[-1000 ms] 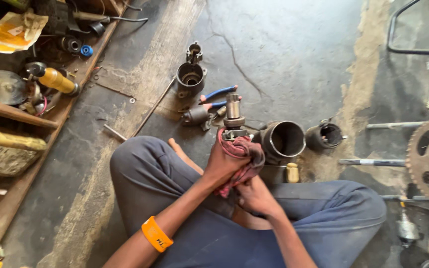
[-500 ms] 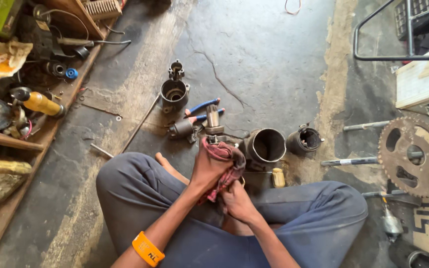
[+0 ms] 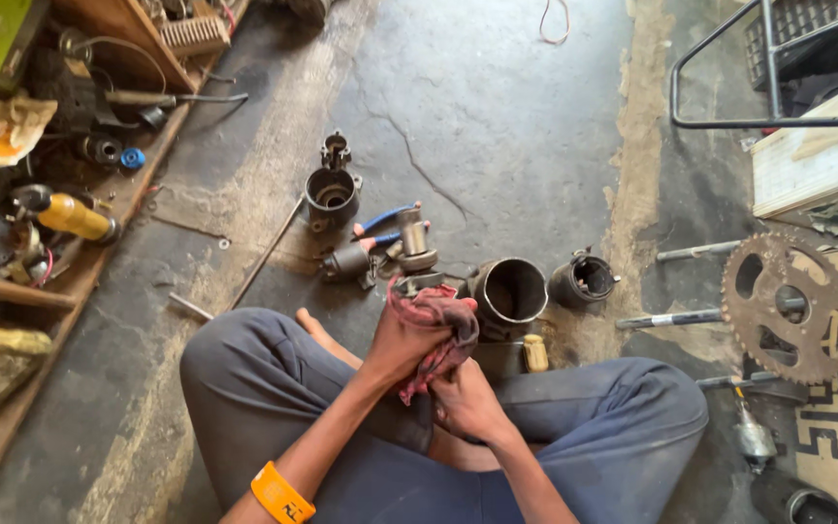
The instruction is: The person sits on the floor and repeatedly rotates and wipes a cylindrical motor assembly with a red cloth. The person handles the motor with both hands, turning it to wipe different sides and ends, and continues wiping until the end of the clip.
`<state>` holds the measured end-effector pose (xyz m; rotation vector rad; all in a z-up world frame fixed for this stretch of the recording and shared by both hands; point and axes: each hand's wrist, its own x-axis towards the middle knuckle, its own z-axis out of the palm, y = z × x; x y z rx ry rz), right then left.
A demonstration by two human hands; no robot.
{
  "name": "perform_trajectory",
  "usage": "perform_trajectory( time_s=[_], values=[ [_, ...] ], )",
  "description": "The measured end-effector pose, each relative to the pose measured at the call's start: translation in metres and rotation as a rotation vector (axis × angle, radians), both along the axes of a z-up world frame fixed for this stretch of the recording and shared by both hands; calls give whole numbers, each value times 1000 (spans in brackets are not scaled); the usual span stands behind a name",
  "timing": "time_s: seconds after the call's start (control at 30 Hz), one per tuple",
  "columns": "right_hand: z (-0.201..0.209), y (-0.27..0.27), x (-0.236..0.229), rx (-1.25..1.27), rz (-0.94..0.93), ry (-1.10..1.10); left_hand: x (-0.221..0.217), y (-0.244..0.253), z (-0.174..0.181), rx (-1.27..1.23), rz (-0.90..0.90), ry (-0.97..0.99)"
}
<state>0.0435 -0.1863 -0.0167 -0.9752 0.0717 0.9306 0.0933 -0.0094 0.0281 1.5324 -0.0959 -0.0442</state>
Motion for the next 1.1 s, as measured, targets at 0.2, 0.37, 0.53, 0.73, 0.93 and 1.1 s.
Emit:
perform_trajectory(
  time_s=[0.2, 0.37, 0.53, 0.73, 0.93, 1.1],
  values=[
    [10, -4, -7, 604, 198, 151, 3, 4, -28, -546, -156, 230],
    [21, 5, -6, 185, -9, 194, -1, 9, -26, -378, -93, 177],
    [18, 10, -1, -194, -27, -172, -3, 1, 2, -260, -21, 118],
    [18, 2, -8, 964, 236, 372, 1, 4, 17, -412, -177, 119],
    [32, 11, 6, -462, 8, -379, 2, 1, 3, -86, -1, 60],
    [46, 7, 0, 167, 18, 58, 3, 3, -7, -242, -70, 155]
  ],
)
